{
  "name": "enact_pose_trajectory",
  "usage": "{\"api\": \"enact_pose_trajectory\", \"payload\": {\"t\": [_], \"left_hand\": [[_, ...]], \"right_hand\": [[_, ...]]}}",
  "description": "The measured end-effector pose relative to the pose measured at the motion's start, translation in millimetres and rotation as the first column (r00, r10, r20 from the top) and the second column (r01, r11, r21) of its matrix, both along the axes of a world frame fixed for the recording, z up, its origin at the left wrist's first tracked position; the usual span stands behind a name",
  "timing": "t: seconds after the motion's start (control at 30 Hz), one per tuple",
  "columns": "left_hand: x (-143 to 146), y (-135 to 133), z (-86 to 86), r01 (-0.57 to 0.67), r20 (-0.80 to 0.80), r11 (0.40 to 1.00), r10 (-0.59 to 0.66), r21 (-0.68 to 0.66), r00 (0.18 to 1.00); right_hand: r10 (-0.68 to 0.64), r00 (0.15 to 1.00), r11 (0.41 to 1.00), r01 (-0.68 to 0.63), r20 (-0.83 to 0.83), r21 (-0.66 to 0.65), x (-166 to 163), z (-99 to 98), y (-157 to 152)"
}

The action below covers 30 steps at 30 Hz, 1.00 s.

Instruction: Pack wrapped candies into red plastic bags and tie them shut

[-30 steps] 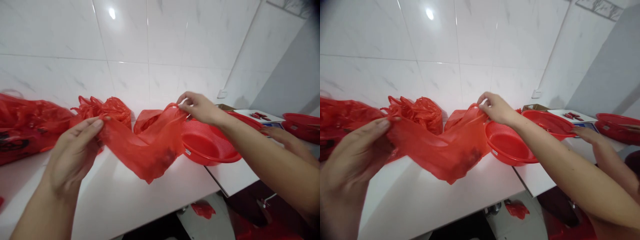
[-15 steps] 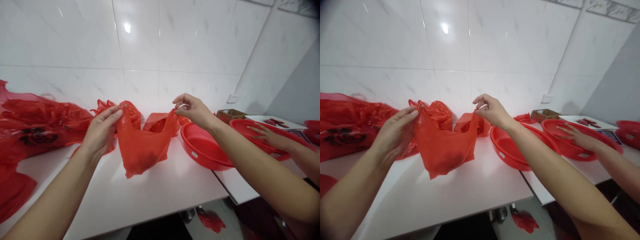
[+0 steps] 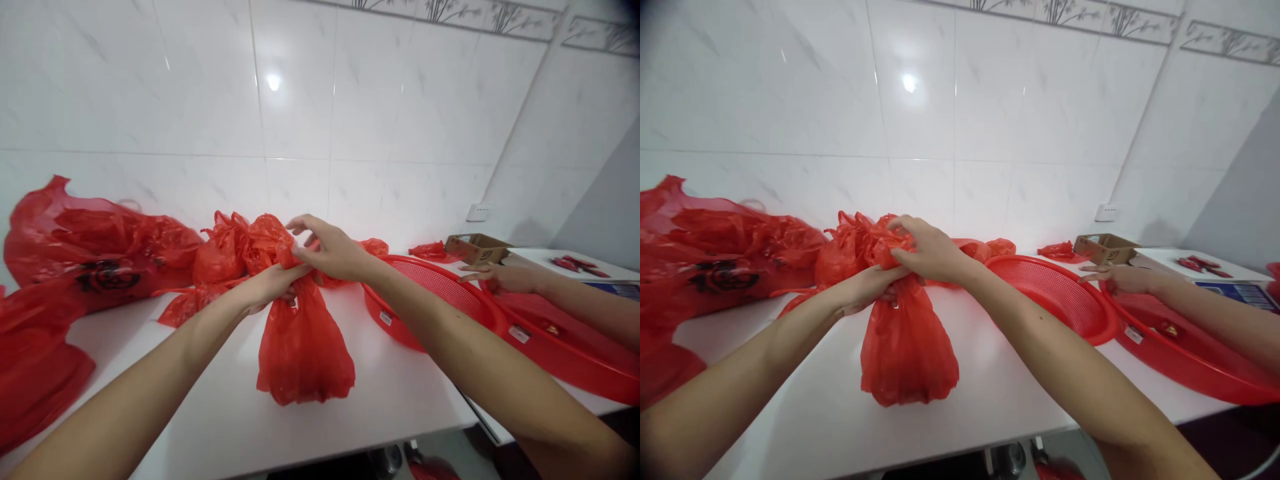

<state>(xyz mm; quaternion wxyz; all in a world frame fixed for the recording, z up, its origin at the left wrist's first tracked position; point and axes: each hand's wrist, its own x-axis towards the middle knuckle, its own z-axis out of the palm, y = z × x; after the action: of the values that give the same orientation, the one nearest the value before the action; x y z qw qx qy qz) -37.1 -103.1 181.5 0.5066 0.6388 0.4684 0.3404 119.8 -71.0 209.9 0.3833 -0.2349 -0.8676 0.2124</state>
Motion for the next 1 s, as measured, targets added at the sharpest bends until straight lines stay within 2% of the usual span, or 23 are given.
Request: {"api": "enact_pose_trajectory", "payload": {"t": [0.1,0.17,0.23,0.37,0.43,0.5,0.57,0.6,0.7,0.77,0.83,0.87,0.93,1.0], "left_hand": [[-5.1,4.0,-9.2,-0.035,0.065,0.998,0.039,-0.056,0.997],[-7.8,4.0,-14.6,-0.014,0.088,0.998,0.02,-0.063,0.996],[-10.3,1.8,-17.4,0.04,0.103,0.998,-0.036,-0.039,0.994],[-15.6,-5.7,-14.4,0.203,0.052,0.978,-0.206,0.055,0.977],[-17.4,-8.0,-12.8,0.237,-0.054,0.968,-0.233,0.087,0.971],[-17.4,-7.8,-15.0,0.255,-0.195,0.958,-0.228,0.128,0.954],[-15.4,-4.8,-22.6,0.257,-0.31,0.939,-0.18,0.228,0.934],[-13.8,-2.6,-28.3,0.235,-0.362,0.92,-0.112,0.315,0.926],[-8.3,4.9,-48.7,0.101,-0.437,0.792,0.221,0.602,0.872],[-5.3,9.0,-60.2,0.053,-0.433,0.704,0.374,0.708,0.82],[-4.1,11.2,-66.8,0.052,-0.407,0.673,0.383,0.738,0.829],[-4.4,11.5,-67.9,0.06,-0.39,0.667,0.358,0.743,0.848],[-7.2,10.3,-67.1,0.096,-0.368,0.669,0.277,0.737,0.888],[-13.6,6.9,-65.2,0.171,-0.396,0.703,0.169,0.691,0.903]], "right_hand": [[0.012,0.997,0.979,0.004,0.075,-0.203,19.5,-24.6,6.8],[-0.008,1.0,0.963,0.007,-0.002,-0.268,27.6,-38.4,0.1],[-0.051,0.991,0.965,0.017,-0.122,-0.261,30.5,-46.8,-17.2],[0.054,0.986,0.977,-0.085,-0.156,-0.195,29.7,-50.5,-54.2],[-0.007,0.98,0.988,-0.024,-0.199,-0.151,27.8,-53.5,-55.0],[-0.105,0.955,0.974,0.043,-0.276,-0.222,24.0,-61.8,-41.9],[-0.149,0.953,0.928,0.043,-0.264,-0.37,18.6,-75.3,-23.5],[-0.149,0.959,0.905,0.035,-0.239,-0.424,15.8,-83.1,-15.4],[-0.133,0.967,0.869,0.008,-0.218,-0.495,10.4,-104.2,-3.1],[-0.055,0.971,0.815,-0.09,-0.231,-0.572,11.3,-112.4,-3.0],[0.053,0.97,0.735,-0.198,-0.235,-0.648,15.6,-114.9,-4.6],[0.091,0.968,0.716,-0.227,-0.233,-0.66,18.5,-114.5,-5.3],[0.101,0.974,0.745,-0.21,-0.203,-0.634,24.2,-111.8,-6.8],[0.033,0.99,0.826,-0.103,-0.135,-0.554,29.1,-109.1,-9.6]]}}
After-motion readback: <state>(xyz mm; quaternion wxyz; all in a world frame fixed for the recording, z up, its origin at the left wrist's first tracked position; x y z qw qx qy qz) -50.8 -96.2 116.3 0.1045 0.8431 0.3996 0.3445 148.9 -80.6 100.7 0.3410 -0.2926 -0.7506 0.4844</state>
